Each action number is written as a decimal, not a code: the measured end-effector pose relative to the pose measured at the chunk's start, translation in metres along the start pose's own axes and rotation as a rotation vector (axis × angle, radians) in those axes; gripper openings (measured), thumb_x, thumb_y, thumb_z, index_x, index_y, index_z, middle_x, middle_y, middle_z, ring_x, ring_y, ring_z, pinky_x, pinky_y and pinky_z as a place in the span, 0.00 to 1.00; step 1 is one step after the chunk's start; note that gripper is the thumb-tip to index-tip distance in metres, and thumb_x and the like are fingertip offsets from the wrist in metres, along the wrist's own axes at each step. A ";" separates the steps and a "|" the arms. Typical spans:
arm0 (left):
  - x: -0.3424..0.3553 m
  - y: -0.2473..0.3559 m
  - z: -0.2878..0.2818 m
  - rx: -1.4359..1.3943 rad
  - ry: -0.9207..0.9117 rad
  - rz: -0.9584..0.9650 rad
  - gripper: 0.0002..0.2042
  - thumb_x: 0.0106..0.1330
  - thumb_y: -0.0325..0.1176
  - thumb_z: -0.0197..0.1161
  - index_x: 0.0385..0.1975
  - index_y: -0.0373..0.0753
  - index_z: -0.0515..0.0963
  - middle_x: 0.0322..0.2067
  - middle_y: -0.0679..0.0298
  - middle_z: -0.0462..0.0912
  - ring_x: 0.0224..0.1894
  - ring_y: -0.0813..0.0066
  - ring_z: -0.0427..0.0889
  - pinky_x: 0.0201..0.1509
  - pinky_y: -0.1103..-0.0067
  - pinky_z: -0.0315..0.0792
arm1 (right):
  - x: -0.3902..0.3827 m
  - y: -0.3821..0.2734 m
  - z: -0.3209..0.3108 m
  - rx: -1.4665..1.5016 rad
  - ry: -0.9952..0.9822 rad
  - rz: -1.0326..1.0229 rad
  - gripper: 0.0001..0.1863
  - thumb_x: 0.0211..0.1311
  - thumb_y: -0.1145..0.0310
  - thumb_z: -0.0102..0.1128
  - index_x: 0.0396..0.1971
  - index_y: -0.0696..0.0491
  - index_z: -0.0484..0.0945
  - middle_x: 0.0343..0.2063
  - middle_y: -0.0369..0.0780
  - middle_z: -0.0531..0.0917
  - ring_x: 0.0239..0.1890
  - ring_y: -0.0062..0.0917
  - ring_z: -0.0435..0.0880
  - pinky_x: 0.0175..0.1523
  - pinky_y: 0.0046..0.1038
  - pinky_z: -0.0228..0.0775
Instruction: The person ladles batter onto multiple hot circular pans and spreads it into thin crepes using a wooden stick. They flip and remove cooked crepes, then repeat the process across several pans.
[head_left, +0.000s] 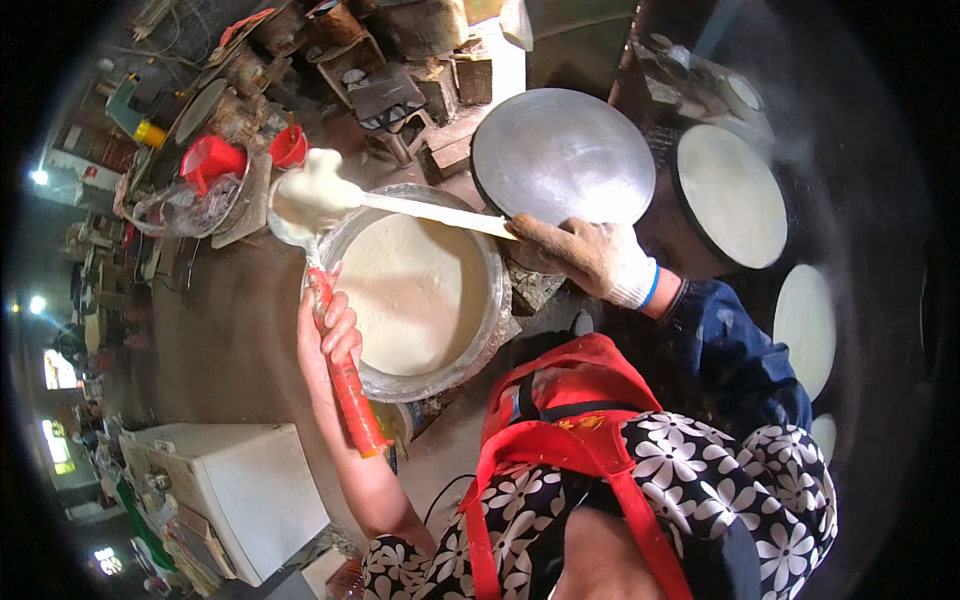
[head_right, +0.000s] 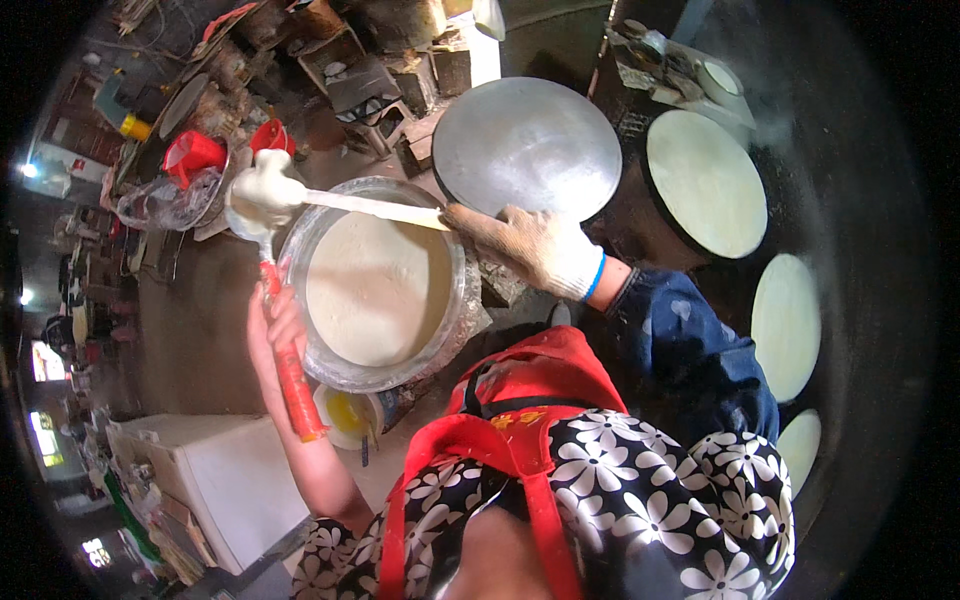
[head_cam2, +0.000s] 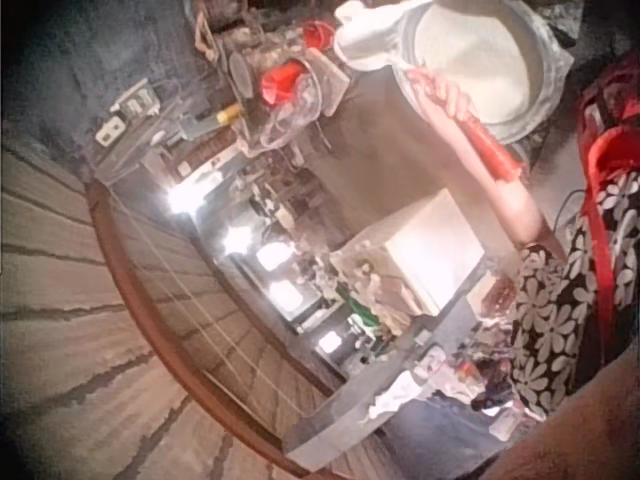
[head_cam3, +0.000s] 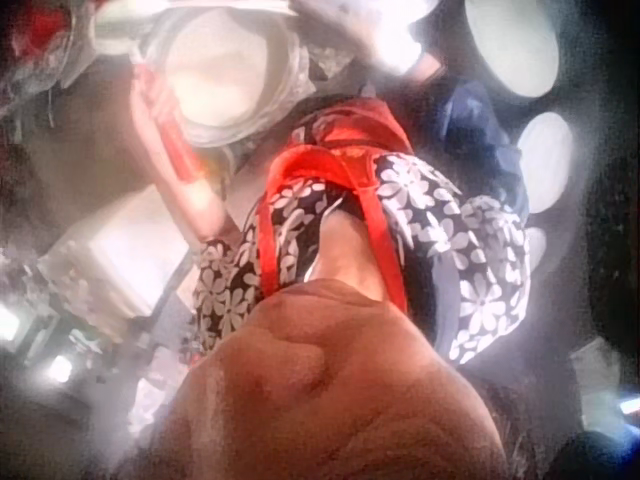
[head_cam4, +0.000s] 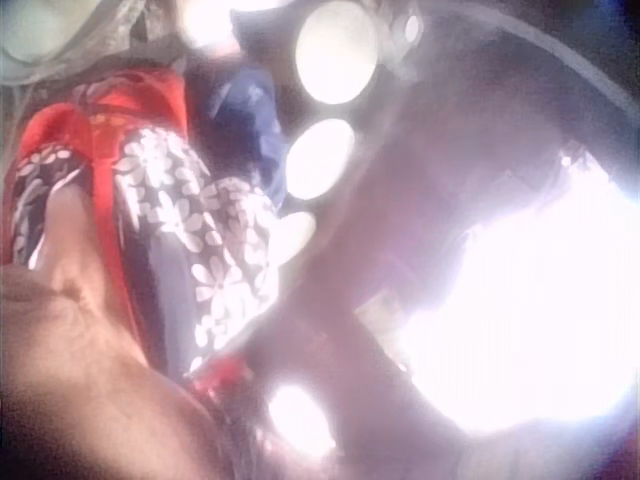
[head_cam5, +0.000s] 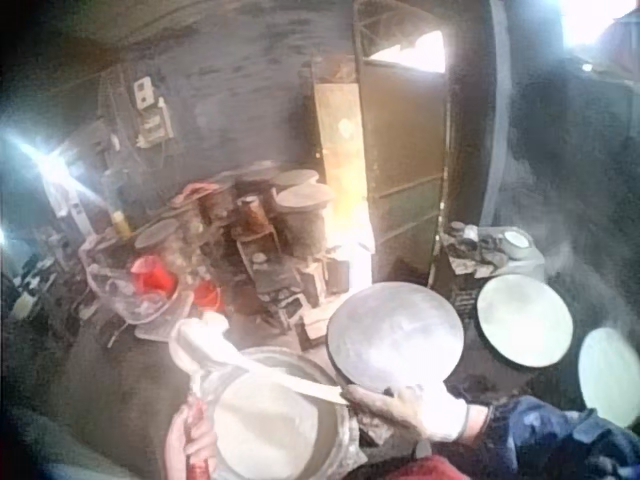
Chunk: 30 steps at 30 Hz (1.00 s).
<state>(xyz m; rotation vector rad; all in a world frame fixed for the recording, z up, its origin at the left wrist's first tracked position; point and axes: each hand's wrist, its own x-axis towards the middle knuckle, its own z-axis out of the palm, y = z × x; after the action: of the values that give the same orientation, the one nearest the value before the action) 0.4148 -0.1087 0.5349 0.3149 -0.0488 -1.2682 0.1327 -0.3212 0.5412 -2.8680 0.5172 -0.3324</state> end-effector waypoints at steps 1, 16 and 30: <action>0.005 0.004 -0.004 -0.003 0.088 -0.036 0.22 0.72 0.33 0.41 0.58 0.21 0.54 0.22 0.64 0.62 0.13 0.86 0.62 0.09 0.90 0.61 | 0.005 0.001 -0.001 -0.033 0.009 -0.004 0.28 0.62 0.59 0.52 0.62 0.35 0.58 0.19 0.44 0.73 0.19 0.38 0.78 0.21 0.36 0.69; 0.084 -0.063 0.028 -0.756 0.139 -0.612 0.25 0.70 0.31 0.40 0.61 0.22 0.47 0.22 0.63 0.62 0.16 0.78 0.66 0.11 0.82 0.69 | -0.091 0.084 -0.015 -0.413 -0.161 0.324 0.33 0.59 0.68 0.48 0.62 0.22 0.53 0.28 0.45 0.76 0.26 0.38 0.82 0.25 0.33 0.74; 0.205 -0.125 0.057 -0.696 0.305 -0.826 0.24 0.69 0.25 0.41 0.61 0.22 0.47 0.18 0.65 0.63 0.14 0.78 0.66 0.13 0.85 0.69 | -0.209 0.067 -0.019 -0.248 -0.308 0.506 0.26 0.63 0.63 0.48 0.62 0.34 0.60 0.22 0.43 0.76 0.18 0.33 0.79 0.18 0.32 0.69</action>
<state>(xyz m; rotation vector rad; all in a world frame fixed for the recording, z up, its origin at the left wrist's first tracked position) 0.3484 -0.3467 0.5292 -0.1065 0.8432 -1.9329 -0.0842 -0.3097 0.5049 -2.7939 1.2483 0.2693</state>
